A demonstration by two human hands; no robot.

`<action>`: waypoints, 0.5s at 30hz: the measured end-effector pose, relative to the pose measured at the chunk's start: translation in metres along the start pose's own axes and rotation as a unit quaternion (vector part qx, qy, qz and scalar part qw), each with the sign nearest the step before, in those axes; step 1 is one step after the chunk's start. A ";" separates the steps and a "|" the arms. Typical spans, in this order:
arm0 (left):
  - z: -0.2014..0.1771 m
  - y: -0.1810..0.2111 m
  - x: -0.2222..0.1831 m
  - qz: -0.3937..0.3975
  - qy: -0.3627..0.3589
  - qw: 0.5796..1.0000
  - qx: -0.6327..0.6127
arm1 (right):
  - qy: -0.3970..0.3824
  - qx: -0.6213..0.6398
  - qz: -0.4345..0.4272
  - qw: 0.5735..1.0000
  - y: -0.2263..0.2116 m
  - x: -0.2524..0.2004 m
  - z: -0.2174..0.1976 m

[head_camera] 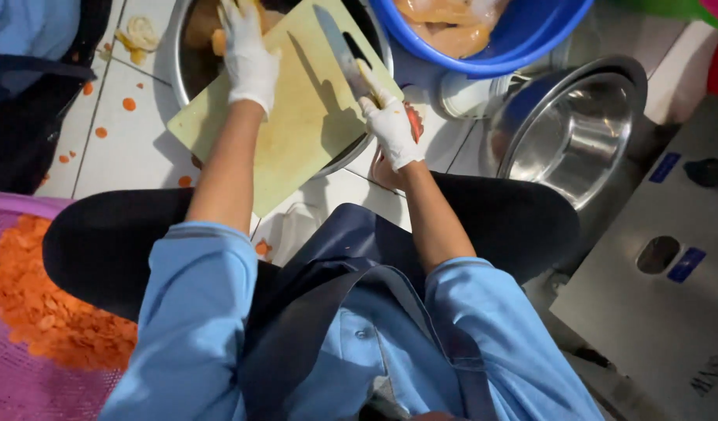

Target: Cutting raw fish fillets into smaller pieces using a knife on a cutting board.

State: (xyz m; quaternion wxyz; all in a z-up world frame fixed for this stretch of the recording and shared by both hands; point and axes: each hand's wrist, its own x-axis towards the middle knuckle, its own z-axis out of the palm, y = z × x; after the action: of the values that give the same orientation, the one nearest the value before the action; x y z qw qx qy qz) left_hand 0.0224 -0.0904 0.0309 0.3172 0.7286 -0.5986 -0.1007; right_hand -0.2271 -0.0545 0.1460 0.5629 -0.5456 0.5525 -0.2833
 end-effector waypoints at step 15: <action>0.011 0.065 -0.065 -0.045 -0.253 0.953 0.161 | 0.075 -0.606 -0.289 0.737 0.000 0.145 -0.227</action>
State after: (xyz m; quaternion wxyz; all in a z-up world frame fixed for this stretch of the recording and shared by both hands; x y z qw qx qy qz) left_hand -0.0530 -0.0387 0.0451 0.0289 0.7467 -0.6341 -0.1987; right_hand -0.4056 -0.2564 0.1474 -0.0391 -0.8819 0.4633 -0.0778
